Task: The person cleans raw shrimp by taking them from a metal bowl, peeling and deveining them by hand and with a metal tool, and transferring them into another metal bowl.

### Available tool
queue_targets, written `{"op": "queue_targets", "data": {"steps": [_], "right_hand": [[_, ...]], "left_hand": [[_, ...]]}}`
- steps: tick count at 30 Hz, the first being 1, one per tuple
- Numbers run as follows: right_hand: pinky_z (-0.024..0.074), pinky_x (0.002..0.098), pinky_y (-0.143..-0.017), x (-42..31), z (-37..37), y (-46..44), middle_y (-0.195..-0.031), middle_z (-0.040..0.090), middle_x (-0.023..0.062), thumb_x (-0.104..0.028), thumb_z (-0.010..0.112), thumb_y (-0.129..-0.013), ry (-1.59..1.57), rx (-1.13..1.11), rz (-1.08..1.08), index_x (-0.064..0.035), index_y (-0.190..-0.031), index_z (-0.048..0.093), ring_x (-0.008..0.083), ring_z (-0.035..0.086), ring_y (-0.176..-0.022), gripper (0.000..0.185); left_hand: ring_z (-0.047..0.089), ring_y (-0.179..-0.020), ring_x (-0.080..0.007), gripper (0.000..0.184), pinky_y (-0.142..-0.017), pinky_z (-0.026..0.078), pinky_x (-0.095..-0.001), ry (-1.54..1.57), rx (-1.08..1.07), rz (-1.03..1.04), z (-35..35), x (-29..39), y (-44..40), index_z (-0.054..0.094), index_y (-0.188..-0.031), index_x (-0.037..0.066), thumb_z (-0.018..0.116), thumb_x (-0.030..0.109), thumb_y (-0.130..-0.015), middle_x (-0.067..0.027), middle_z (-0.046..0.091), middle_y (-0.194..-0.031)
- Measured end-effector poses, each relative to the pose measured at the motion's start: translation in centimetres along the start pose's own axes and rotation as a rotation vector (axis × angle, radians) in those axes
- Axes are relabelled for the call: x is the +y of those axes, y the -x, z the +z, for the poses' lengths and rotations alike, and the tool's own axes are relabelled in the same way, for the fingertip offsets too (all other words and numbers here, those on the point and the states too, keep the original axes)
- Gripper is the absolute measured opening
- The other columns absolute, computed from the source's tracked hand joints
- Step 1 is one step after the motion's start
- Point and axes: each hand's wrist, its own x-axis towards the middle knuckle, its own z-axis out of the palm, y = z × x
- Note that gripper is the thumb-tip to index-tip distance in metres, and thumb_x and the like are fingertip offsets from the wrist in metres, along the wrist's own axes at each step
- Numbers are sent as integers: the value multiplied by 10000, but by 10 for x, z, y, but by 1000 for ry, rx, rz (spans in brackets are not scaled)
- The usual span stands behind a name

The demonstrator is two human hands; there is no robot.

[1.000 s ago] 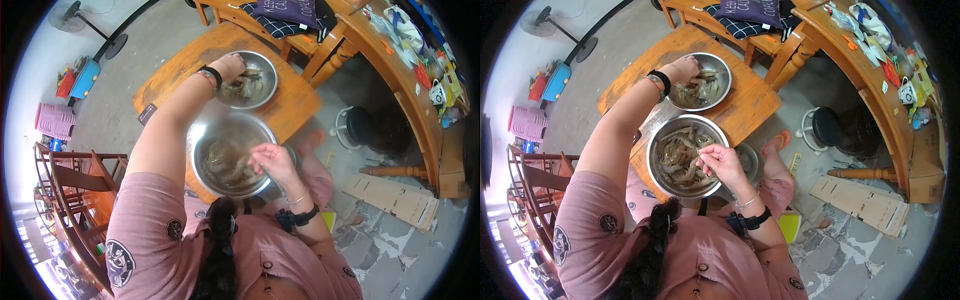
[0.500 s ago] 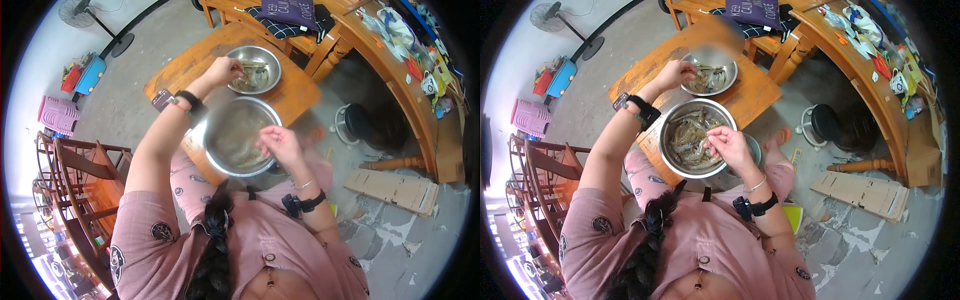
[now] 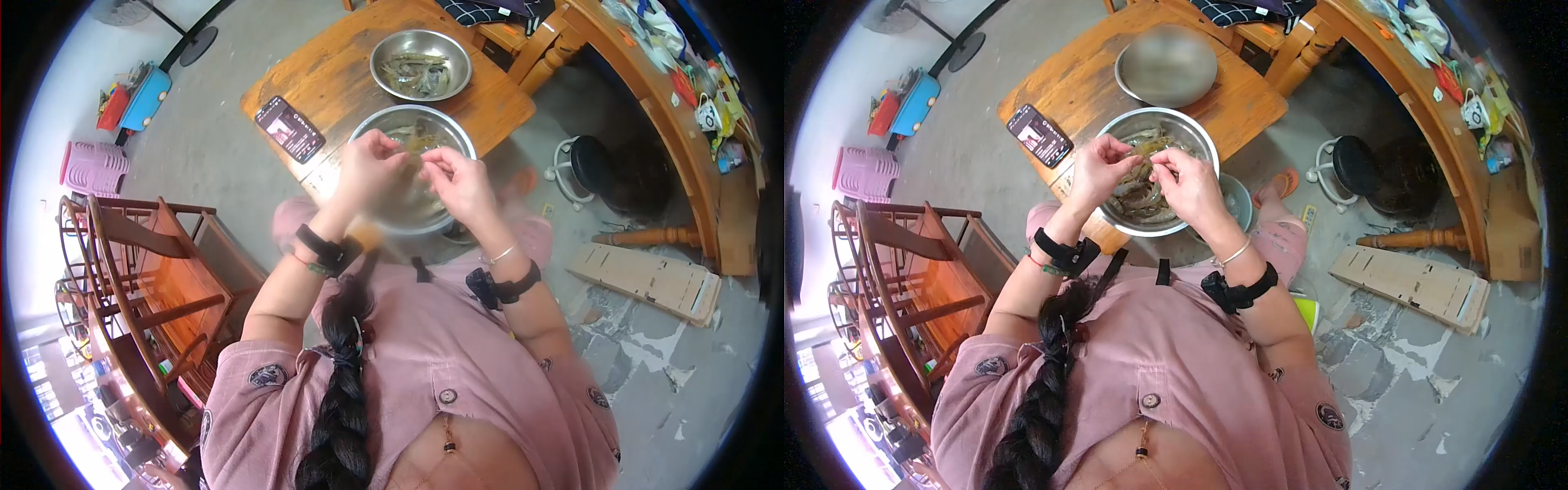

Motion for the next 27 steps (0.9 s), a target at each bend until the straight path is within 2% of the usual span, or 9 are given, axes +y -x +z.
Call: {"op": "queue_targets", "data": {"steps": [2,8,23,27], "right_hand": [[520,291,-620,0,6,1,-767,685,143,-39,583,-859,31,-1,-45,11,-977,623,197,687,-705,134],[519,343,-611,-4,10,2,-747,673,144,-42,583,-843,183,3,-150,-10,-940,626,271,677,-691,111],[505,409,-597,1,10,1,-721,645,180,-71,602,-823,314,35,-243,-22,-889,635,348,645,-683,89],[505,414,-598,-1,10,0,-714,642,180,-68,602,-821,281,27,-235,-25,-888,636,354,642,-680,87]], "left_hand": [[606,-701,-68,158,-610,496,-198,42,9,-19,1,0,10,585,-853,-10,724,0,-779,-45,654,-783],[613,-719,-75,158,-653,501,-219,-63,36,66,2,-4,14,600,-833,-8,737,13,-757,-49,668,-788],[621,-677,-97,163,-622,504,-244,-280,102,138,3,-5,13,627,-796,2,759,56,-717,-58,667,-736],[645,-674,-147,159,-626,514,-271,-336,104,199,3,0,14,625,-801,-4,744,44,-707,-89,667,-737]]}}
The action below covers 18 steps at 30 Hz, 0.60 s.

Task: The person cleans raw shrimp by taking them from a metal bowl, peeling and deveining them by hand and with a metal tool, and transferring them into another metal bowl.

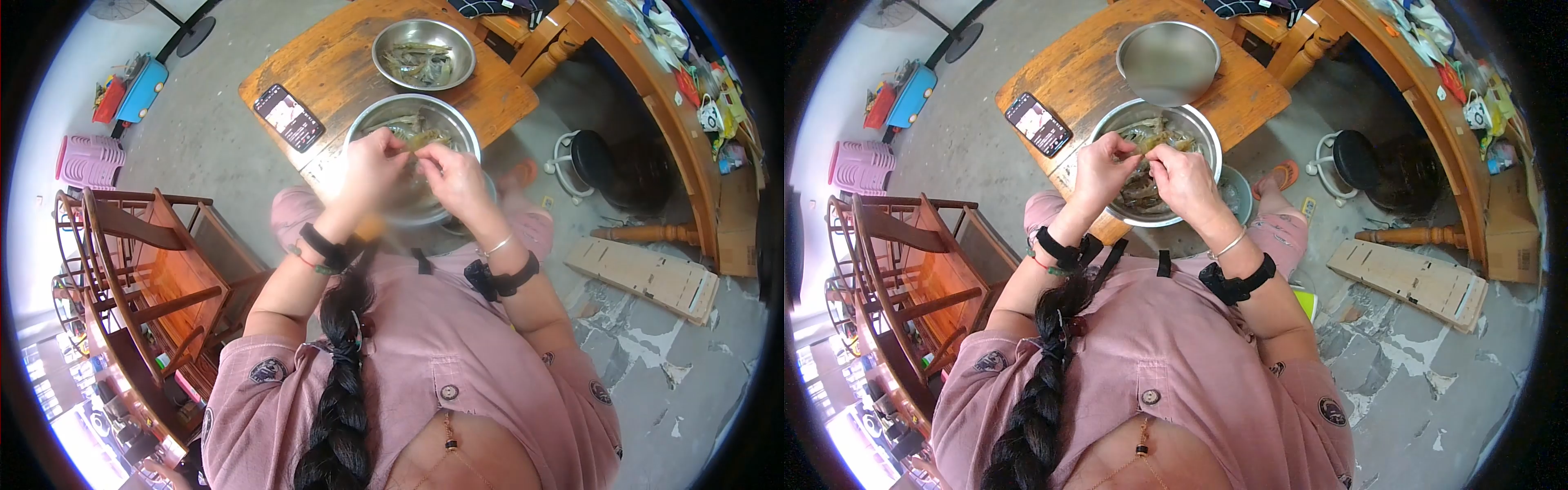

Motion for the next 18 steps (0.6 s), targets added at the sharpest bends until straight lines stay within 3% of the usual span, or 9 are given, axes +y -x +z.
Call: {"op": "queue_targets", "data": {"steps": [7,18], "right_hand": [[500,431,-605,-1,1,0,-709,635,188,-59,596,-823,72,8,-46,-29,-871,629,366,634,-687,66],[494,445,-622,3,10,2,-756,639,204,-42,587,-826,34,52,29,-14,-981,613,377,635,-710,160]], "left_hand": [[670,-678,-232,143,-619,524,-301,-127,8,149,3,6,4,613,-772,-9,727,37,-700,-136,663,-733],[650,-629,-170,153,-576,509,-284,-57,48,17,9,6,5,620,-771,-20,734,57,-703,-126,659,-696]]}}
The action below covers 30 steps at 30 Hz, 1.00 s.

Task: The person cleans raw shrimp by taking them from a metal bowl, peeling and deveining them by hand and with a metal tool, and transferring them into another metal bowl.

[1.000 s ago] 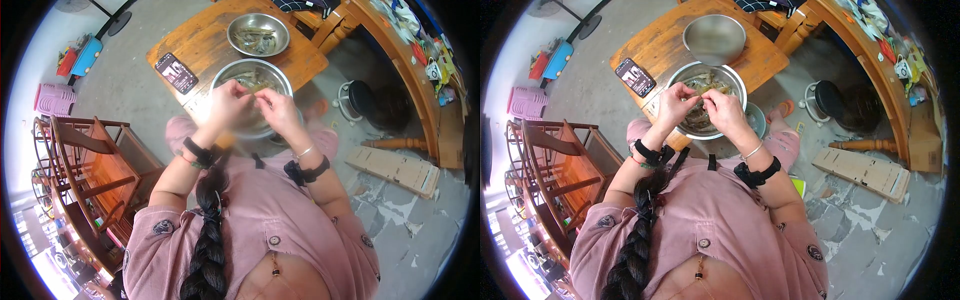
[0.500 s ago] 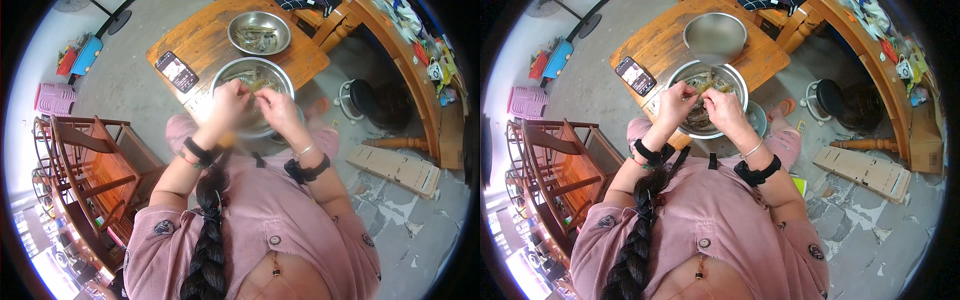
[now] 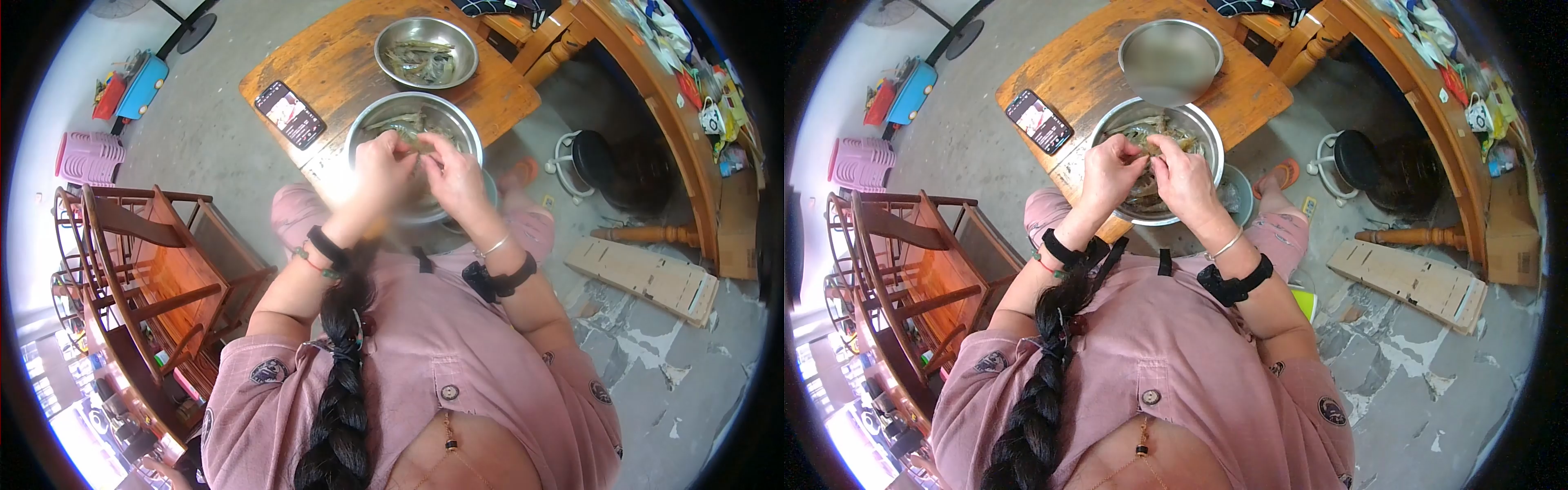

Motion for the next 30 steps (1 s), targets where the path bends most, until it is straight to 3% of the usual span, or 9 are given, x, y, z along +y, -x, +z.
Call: {"op": "queue_targets", "data": {"steps": [5,15,17,24,26,30], "right_hand": [[512,421,-657,0,-2,-2,-836,653,214,-44,578,-832,22,23,-118,-11,-1023,639,369,646,-749,204],[525,375,-636,10,4,-6,-808,658,203,-55,613,-826,-50,65,-58,-1,-951,669,341,661,-730,148],[522,344,-604,15,7,-5,-796,663,196,-39,622,-817,-182,57,50,-1,-944,669,307,674,-696,140],[519,297,-569,15,5,-3,-755,685,157,-21,607,-838,-240,-13,88,23,-942,655,203,673,-622,122],[497,248,-537,21,8,-2,-748,684,108,-19,586,-870,-423,-78,200,37,-970,643,127,629,-586,128],[467,213,-513,23,6,-3,-755,664,71,-11,563,-893,-557,-131,300,48,-998,625,83,580,-572,136]], "left_hand": [[616,-599,-137,153,-561,496,-268,24,6,-23,1,-1,-1,619,-764,-13,738,57,-698,-103,651,-681],[595,-630,-91,145,-582,491,-246,120,14,-111,9,-2,1,619,-777,-17,735,41,-714,-72,657,-694],[599,-633,-91,145,-582,492,-245,144,15,-117,8,-4,2,621,-781,-18,734,43,-715,-73,659,-697],[615,-646,-91,133,-593,499,-241,90,-24,-74,3,-4,6,627,-779,-18,731,43,-723,-75,667,-710],[616,-648,-93,135,-597,502,-243,113,-27,-85,4,-8,8,626,-776,-17,733,44,-722,-76,667,-712],[617,-658,-91,144,-604,504,-244,137,-41,-111,3,-11,12,621,-773,-16,740,45,-720,-78,670,-721]]}}
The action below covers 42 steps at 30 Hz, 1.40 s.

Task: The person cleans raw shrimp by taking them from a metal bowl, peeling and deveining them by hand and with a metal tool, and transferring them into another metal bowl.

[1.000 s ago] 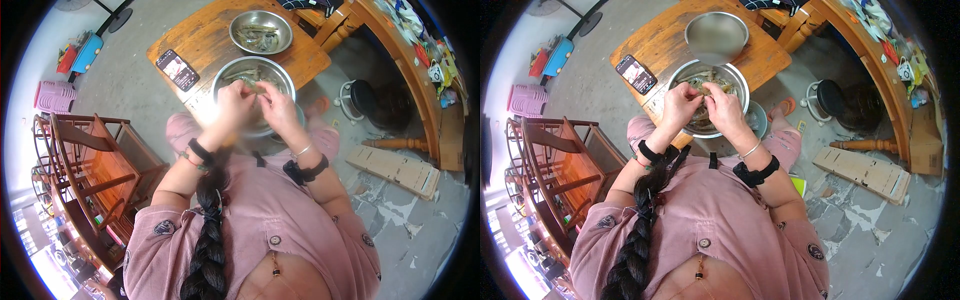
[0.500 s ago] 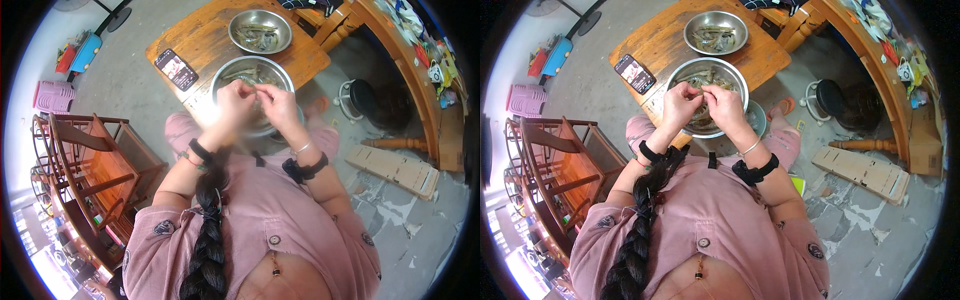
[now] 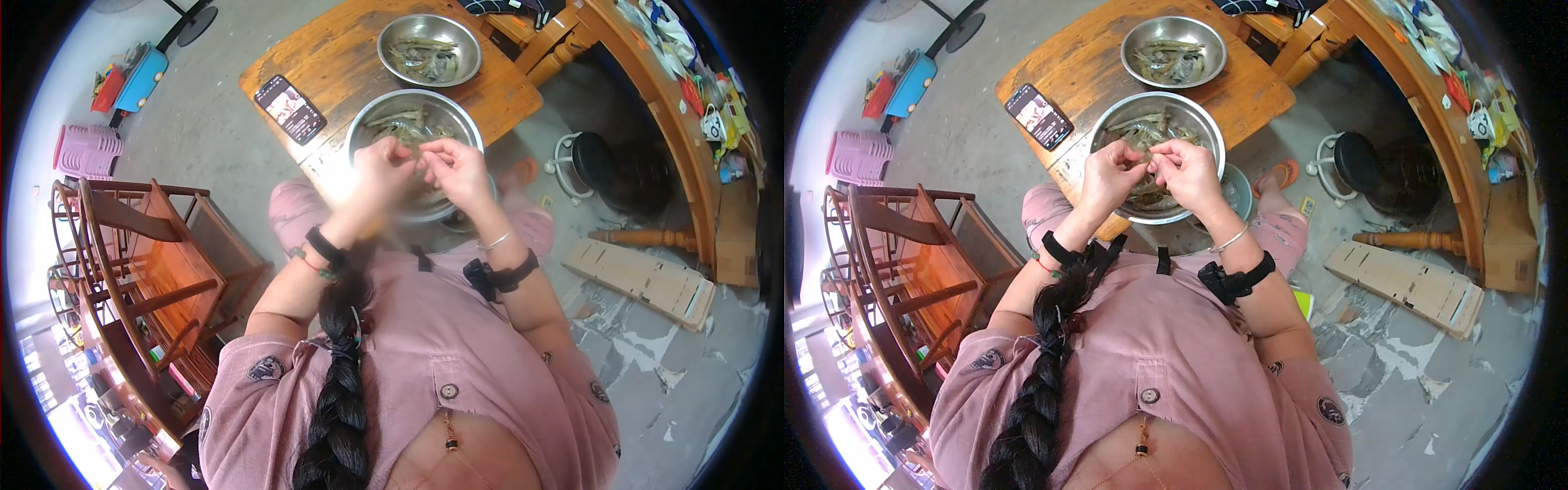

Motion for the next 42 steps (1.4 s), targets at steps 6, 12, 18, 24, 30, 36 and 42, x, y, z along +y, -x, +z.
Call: {"op": "queue_targets", "data": {"steps": [6,12,18,24,30,36,42], "right_hand": [[466,203,-507,-6,-5,1,-789,659,82,-29,557,-907,-215,-45,212,35,-1029,594,86,578,-588,142],[490,211,-518,-2,-11,-3,-825,657,100,-57,579,-906,-384,-99,324,22,-1048,585,109,595,-616,162],[513,226,-538,-7,-16,-2,-828,657,113,-67,593,-902,-506,-157,304,21,-1048,584,123,602,-619,171],[501,224,-536,-13,-30,-6,-823,656,109,-70,595,-901,-507,-107,230,26,-1040,580,117,595,-615,170],[492,221,-533,-16,-40,-11,-826,656,108,-70,579,-910,-460,-47,179,29,-1049,573,109,589,-618,170],[472,208,-526,-15,-44,-18,-820,658,97,-64,551,-925,-293,8,199,21,-1038,576,92,576,-615,144],[457,190,-517,1,-42,-24,-807,658,85,-75,545,-931,-312,-1,218,8,-1036,582,76,561,-593,138]], "left_hand": [[621,-657,-95,138,-591,501,-245,14,9,-36,0,-3,2,619,-778,-15,735,39,-727,-79,669,-718],[636,-650,-119,133,-581,503,-256,-20,26,3,0,-4,1,618,-789,-19,725,35,-731,-101,666,-711],[642,-653,-130,136,-586,506,-265,-73,29,40,3,-7,2,616,-796,-26,717,35,-728,-112,662,-712],[628,-642,-132,148,-593,503,-263,-52,10,-60,-2,-10,-3,607,-792,-19,722,39,-720,-103,653,-702],[626,-654,-148,193,-605,503,-274,-126,-124,-152,-9,-3,-19,603,-801,-9,748,72,-702,-100,647,-708],[659,-851,-299,338,-755,514,-382,-316,-298,114,-17,5,-93,651,-930,21,777,240,-705,-156,677,-881],[648,-855,-326,273,-767,509,-411,-593,-328,349,12,-6,-216,670,-936,48,739,169,-701,-158,675,-888]]}}
